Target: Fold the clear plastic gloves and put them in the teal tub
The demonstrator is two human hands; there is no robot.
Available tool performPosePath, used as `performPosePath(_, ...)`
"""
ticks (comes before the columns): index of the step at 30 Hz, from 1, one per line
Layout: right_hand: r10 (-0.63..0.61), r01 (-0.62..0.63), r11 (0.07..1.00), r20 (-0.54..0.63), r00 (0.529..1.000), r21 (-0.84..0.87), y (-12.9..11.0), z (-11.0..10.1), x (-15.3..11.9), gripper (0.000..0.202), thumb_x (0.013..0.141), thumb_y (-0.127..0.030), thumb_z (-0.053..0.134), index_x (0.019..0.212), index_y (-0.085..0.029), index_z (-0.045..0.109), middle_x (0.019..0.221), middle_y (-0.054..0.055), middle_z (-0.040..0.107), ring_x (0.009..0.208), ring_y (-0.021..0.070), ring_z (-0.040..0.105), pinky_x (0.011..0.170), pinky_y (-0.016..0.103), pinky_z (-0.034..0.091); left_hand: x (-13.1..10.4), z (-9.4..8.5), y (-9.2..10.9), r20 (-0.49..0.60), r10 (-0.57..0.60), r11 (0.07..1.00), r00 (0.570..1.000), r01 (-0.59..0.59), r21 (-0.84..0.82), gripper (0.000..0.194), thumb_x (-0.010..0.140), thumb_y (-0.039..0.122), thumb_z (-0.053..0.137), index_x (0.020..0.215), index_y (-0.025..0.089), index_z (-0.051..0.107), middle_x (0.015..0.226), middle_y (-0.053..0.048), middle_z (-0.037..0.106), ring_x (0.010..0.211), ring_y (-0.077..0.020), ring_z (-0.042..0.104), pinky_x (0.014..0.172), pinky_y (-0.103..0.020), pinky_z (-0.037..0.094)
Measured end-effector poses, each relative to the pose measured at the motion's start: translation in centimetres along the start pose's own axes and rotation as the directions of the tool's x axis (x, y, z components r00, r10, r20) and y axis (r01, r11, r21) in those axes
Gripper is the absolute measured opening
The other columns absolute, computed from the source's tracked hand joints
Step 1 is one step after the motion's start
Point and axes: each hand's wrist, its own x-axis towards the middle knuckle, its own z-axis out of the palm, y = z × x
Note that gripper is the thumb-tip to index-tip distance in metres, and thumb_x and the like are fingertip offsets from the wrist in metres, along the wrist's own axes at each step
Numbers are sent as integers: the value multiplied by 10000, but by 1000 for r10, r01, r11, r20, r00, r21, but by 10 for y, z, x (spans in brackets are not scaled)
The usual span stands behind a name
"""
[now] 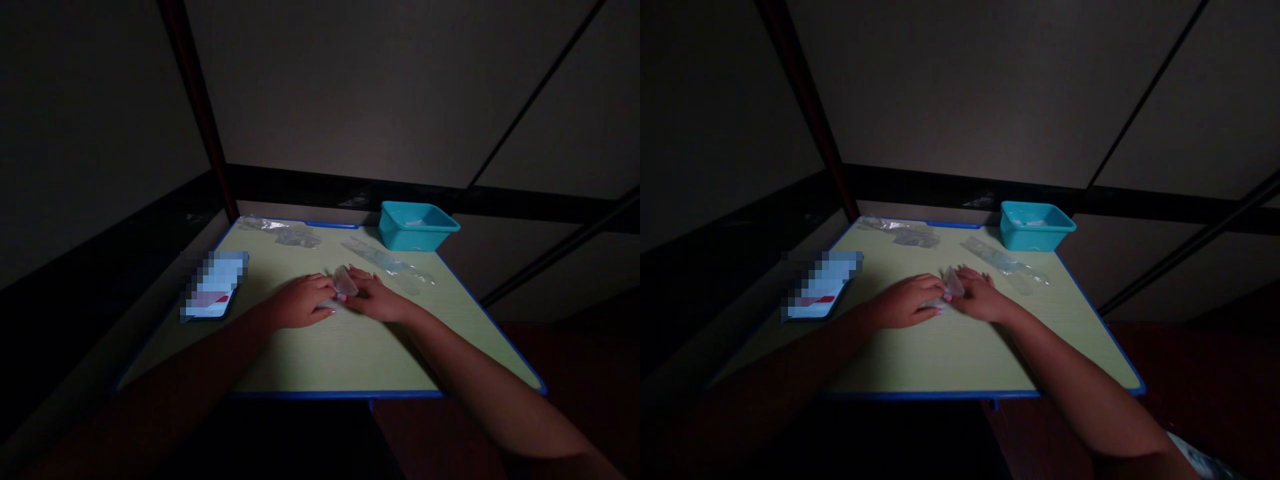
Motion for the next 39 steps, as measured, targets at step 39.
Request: performPosePath(39, 111, -112, 993, -50, 993, -31, 2, 17, 10, 486, 871, -265, 432, 1356, -239, 437, 1477, 100, 343, 1402, 241, 194, 1058, 634, 23, -2, 6, -1, 0, 10, 998, 1000, -10, 67, 353, 871, 399, 526, 1169, 229, 609, 1205, -112, 552, 1108, -264, 501, 967, -409, 393)
